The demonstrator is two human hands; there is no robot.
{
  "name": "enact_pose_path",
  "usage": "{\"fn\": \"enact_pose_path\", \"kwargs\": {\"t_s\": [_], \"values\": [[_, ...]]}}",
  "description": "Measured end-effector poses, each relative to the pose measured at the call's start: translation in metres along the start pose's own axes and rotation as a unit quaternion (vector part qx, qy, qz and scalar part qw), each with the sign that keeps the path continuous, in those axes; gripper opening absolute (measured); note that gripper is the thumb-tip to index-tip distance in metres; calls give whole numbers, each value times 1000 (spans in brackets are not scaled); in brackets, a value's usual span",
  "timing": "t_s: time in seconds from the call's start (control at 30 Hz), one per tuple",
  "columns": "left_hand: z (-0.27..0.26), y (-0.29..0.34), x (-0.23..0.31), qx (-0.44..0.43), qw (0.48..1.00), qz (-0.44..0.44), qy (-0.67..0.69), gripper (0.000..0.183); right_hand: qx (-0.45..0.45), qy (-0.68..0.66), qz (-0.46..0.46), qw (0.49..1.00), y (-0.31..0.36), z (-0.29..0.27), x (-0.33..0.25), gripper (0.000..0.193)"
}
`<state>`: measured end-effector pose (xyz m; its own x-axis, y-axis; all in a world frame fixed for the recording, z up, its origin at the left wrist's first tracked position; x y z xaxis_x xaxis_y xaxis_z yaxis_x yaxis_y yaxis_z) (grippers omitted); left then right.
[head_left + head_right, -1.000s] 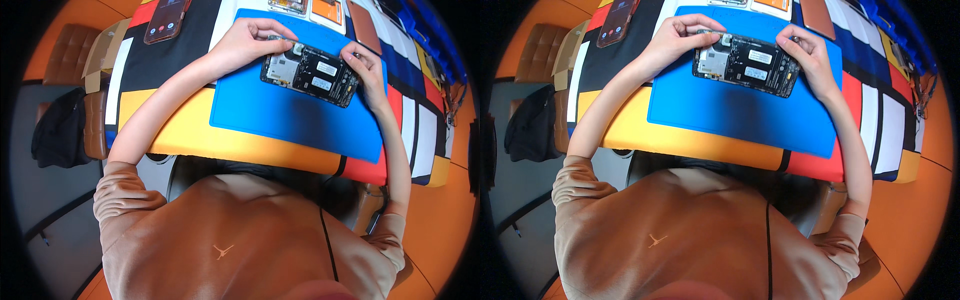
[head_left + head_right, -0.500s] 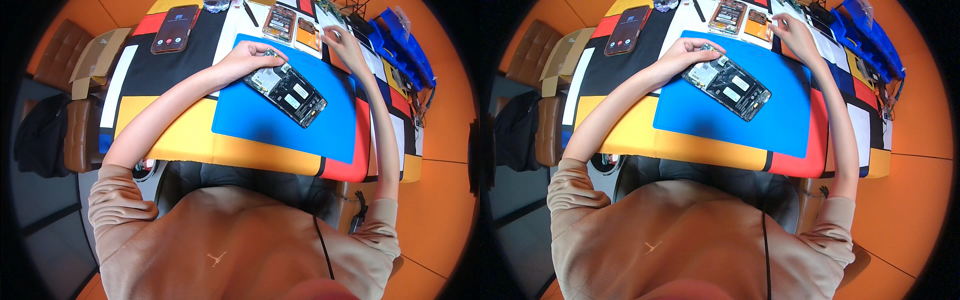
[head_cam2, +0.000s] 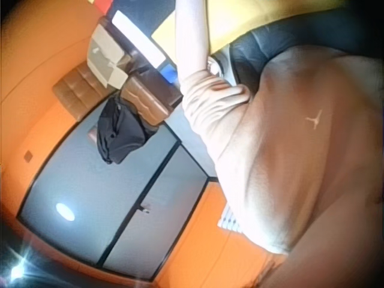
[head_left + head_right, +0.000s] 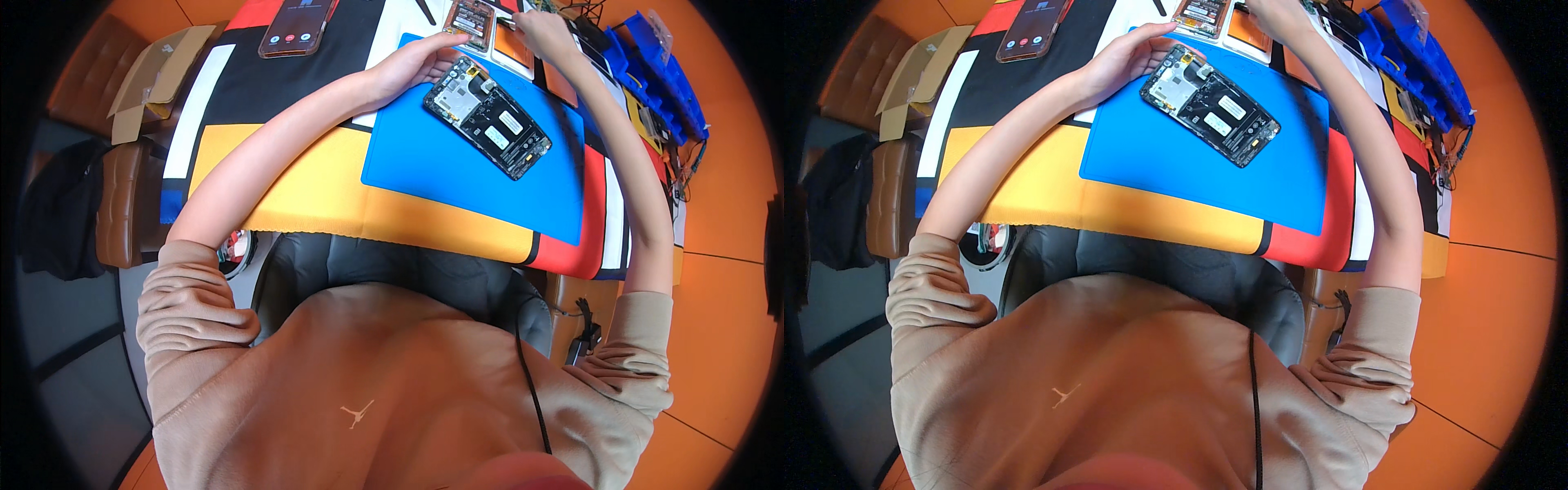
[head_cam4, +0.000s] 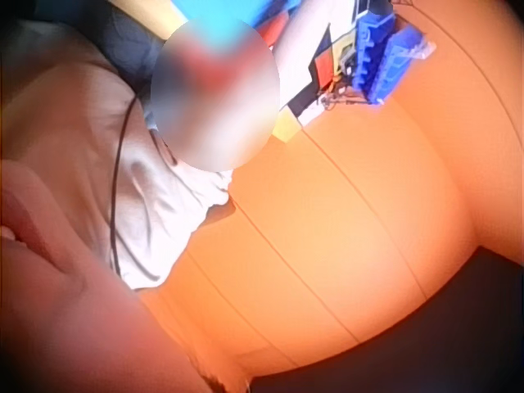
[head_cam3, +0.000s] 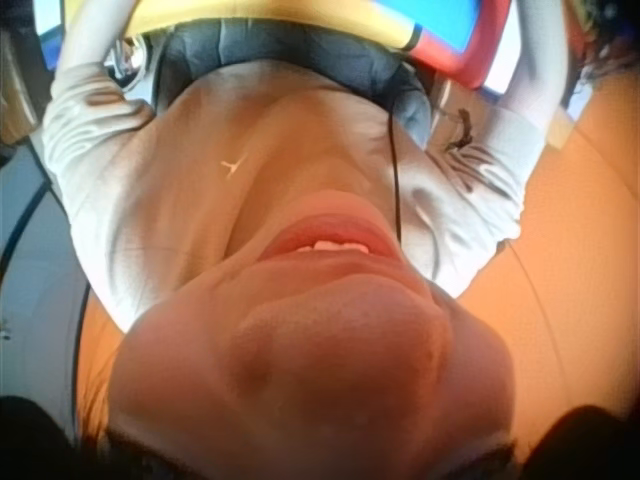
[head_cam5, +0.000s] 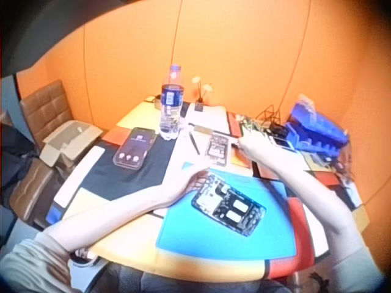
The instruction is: The person uses a screwdriver to remove screws from a disassembled smartphone placed on a blue mat. They lift the motherboard, set it aside, and then continue unscrewing components from the phone's chassis.
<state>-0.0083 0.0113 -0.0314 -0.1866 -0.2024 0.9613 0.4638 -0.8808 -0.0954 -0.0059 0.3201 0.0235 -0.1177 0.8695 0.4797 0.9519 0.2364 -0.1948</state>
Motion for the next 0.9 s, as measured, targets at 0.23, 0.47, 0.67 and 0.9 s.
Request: {"fn": "enact_pose_path", "kwargs": {"t_s": [0.23,0.47,0.67,0.9], "values": [[-3,3,10,-50,994,-28,-96,45,272,-125,75,951,57,-70,-36,9],[0,5,5,-42,989,-45,-132,47,323,-481,93,810,117,-87,-88,27],[-2,-3,-4,-139,980,-44,-136,40,276,-529,64,800,127,-92,-152,38],[2,4,7,-175,974,-137,-34,35,326,-409,-14,852,125,-94,-169,46]]}}
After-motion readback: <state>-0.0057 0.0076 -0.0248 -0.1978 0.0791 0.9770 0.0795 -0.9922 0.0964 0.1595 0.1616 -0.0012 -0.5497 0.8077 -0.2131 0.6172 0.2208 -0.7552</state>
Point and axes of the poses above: each hand's wrist, its own y-axis away from the middle knuckle, its own z-axis out of the palm, x = y × z, the point moved 1 cm from there along -y, towards the middle knuckle, and after that the axes turned 5 degrees about y, right-handed, at the moved point
